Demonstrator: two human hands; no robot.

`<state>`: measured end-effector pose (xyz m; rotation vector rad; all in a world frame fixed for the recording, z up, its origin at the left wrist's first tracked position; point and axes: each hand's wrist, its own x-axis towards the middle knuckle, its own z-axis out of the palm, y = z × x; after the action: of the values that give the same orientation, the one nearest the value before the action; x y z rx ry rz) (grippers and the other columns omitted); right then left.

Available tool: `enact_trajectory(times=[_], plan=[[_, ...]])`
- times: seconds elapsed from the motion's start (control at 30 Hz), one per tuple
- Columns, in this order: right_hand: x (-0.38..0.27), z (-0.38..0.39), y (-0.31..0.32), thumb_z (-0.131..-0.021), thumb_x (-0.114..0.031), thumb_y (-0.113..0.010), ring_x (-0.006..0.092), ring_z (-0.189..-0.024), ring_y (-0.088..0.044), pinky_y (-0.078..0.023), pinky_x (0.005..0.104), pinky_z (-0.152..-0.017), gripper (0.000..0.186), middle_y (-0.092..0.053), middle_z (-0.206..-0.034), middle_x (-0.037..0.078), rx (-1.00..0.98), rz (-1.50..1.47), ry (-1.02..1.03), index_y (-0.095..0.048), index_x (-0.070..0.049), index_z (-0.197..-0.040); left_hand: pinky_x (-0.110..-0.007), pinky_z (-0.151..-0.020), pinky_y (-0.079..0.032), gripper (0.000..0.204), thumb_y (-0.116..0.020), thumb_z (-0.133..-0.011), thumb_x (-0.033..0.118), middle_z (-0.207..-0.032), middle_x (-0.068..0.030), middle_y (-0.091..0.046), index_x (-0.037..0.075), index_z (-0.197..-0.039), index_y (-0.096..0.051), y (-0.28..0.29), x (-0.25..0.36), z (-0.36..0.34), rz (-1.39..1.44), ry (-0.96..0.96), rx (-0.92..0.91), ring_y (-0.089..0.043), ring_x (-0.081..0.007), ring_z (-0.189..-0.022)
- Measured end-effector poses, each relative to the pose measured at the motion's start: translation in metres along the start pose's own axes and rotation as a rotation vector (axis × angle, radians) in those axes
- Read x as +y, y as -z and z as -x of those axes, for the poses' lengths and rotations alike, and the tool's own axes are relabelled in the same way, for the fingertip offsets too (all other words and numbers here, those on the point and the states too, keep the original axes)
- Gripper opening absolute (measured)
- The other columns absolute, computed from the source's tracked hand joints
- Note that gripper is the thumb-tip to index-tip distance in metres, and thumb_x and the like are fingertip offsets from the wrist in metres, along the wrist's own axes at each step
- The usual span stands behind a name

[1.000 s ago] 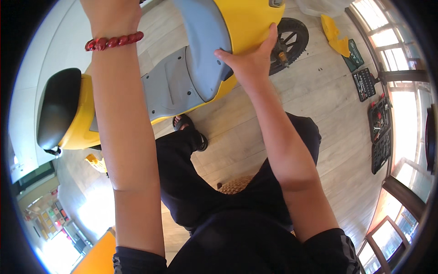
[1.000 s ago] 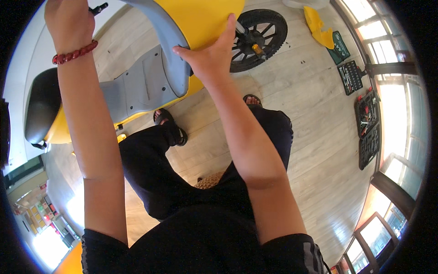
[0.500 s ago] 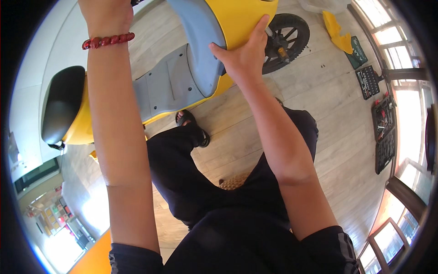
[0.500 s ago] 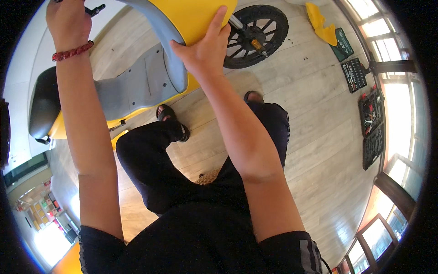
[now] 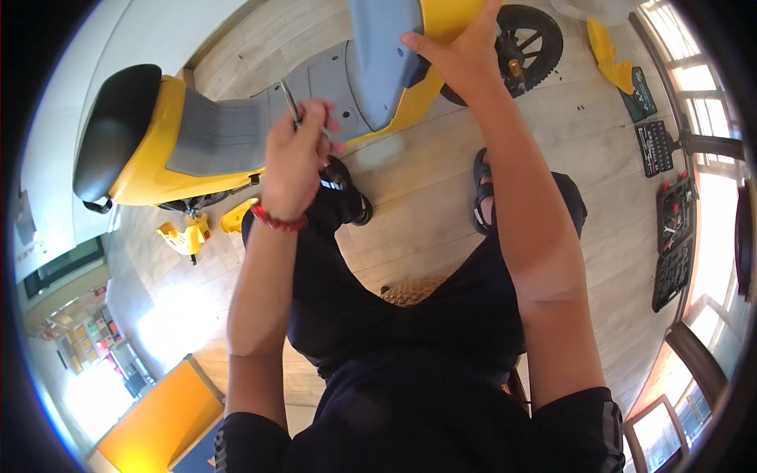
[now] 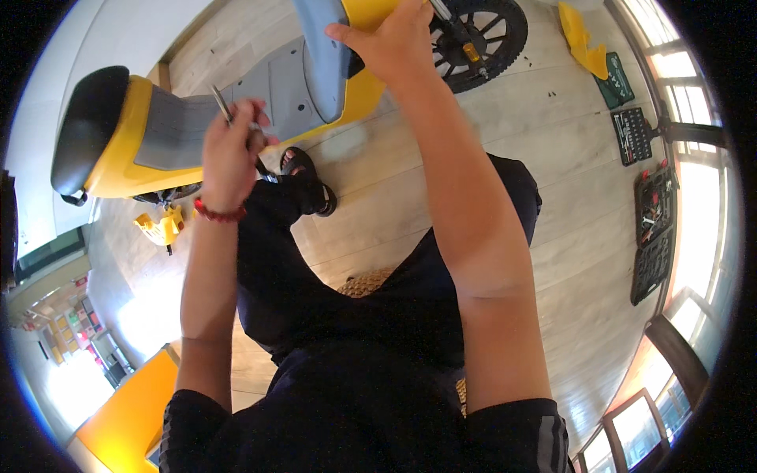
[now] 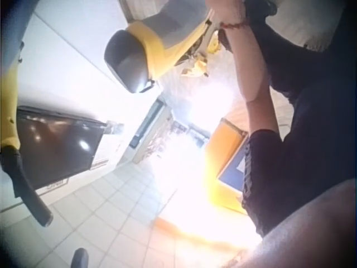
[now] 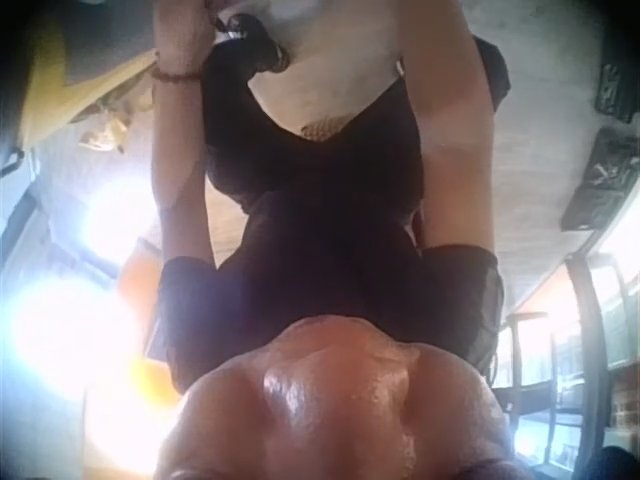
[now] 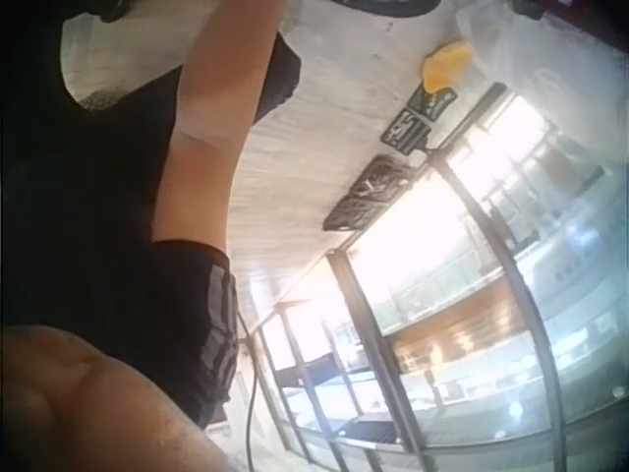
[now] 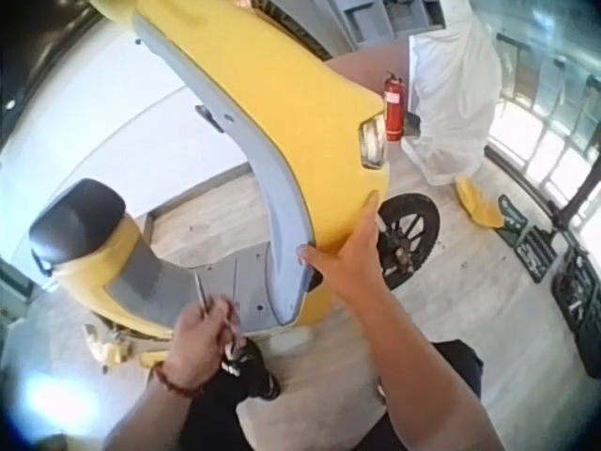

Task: Repairing or maintaining a yellow electric scooter by removing body panels and using a screwdriver.

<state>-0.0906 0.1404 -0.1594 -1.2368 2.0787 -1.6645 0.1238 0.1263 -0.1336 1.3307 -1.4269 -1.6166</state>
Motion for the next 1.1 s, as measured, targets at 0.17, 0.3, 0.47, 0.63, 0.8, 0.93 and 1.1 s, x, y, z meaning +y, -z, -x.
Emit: enact_trajectory(times=[0.17, 0.3, 0.47, 0.63, 0.8, 0.93, 1.1], plan=[[0.029, -0.011, 0.018, -0.074, -0.015, -0.065, 0.0357, -0.116, -0.039, -0.032, 0.0368, -0.096, 0.087, -0.033, -0.126, 0.03, -0.069, -0.243, 0.209, -0.004, 0.008, -0.133, -0.024, -0.056, -0.045, 0.018, -0.045, -0.09, 0.019, -0.069, 0.0006, -0.05, 0.003, -0.091, -0.053, -0.005, -0.045, 0.014, 0.135, 0.176, -0.172, -0.036, -0.0042, -0.045], [0.026, -0.01, 0.038, -0.078, -0.02, -0.059, 0.0364, -0.104, -0.049, -0.04, 0.036, -0.087, 0.06, -0.047, -0.113, 0.03, 0.021, 0.034, 0.204, -0.033, 0.007, -0.124, -0.025, -0.057, -0.046, 0.017, -0.045, -0.09, 0.018, -0.07, -0.0001, -0.05, 0.003, -0.092, -0.052, -0.013, -0.051, 0.007, 0.156, 0.23, -0.235, -0.035, -0.0045, -0.044], [0.035, -0.004, 0.055, -0.076, -0.024, -0.058, 0.0344, -0.071, -0.059, -0.045, 0.0389, -0.061, 0.027, -0.06, -0.074, 0.021, -0.155, 0.295, -0.125, -0.059, 0.003, -0.076, -0.026, -0.059, -0.049, 0.021, -0.05, -0.088, 0.021, -0.077, -0.0024, -0.055, 0.0, -0.091, -0.055, -0.035, -0.043, -0.026, -0.265, 0.027, -0.101, -0.045, -0.0052, -0.053], [0.009, 0.008, 0.044, -0.079, -0.028, -0.057, 0.0354, -0.072, -0.059, -0.046, 0.0399, -0.064, 0.032, -0.06, -0.072, 0.022, -0.531, 0.282, -0.103, -0.061, 0.003, -0.074, -0.026, -0.062, -0.051, 0.021, -0.053, -0.085, 0.017, -0.09, -0.0078, -0.057, -0.002, -0.094, -0.057, -0.045, -0.047, -0.06, -0.241, -0.191, -0.022, -0.055, -0.0126, -0.082], [0.022, 0.015, 0.006, -0.065, -0.032, -0.074, 0.0292, -0.081, -0.059, -0.047, 0.0354, -0.071, 0.068, -0.059, -0.085, 0.02, -0.609, 0.217, -0.254, -0.045, 0.011, -0.109, -0.029, -0.064, -0.05, 0.024, -0.054, -0.084, 0.017, -0.087, -0.0086, -0.056, -0.003, -0.095, -0.054, -0.052, -0.044, -0.063, 0.077, -0.116, 0.039, -0.05, -0.0087, -0.063], [0.03, 0.026, -0.019, -0.071, -0.032, -0.069, 0.03, -0.065, -0.061, -0.048, 0.0348, -0.059, 0.045, -0.06, -0.067, 0.015, -0.363, 0.426, -0.098, -0.054, 0.007, -0.085, -0.03, -0.064, -0.048, 0.024, -0.055, -0.083, 0.017, -0.082, -0.0072, -0.055, -0.003, -0.096, -0.054, -0.036, -0.041, -0.066, 0.061, -0.059, 0.053, -0.044, -0.0079, -0.055], [0.031, 0.036, -0.031, -0.073, -0.03, -0.067, 0.0313, -0.069, -0.061, -0.047, 0.0358, -0.061, 0.041, -0.061, -0.071, 0.016, -0.204, 0.473, -0.034, -0.052, 0.006, -0.086, -0.029, -0.064, -0.047, 0.024, -0.056, -0.083, 0.017, -0.08, -0.0064, -0.055, -0.003, -0.096, -0.055, -0.016, -0.038, -0.067, 0.052, -0.06, 0.086, -0.046, -0.008, -0.057]])
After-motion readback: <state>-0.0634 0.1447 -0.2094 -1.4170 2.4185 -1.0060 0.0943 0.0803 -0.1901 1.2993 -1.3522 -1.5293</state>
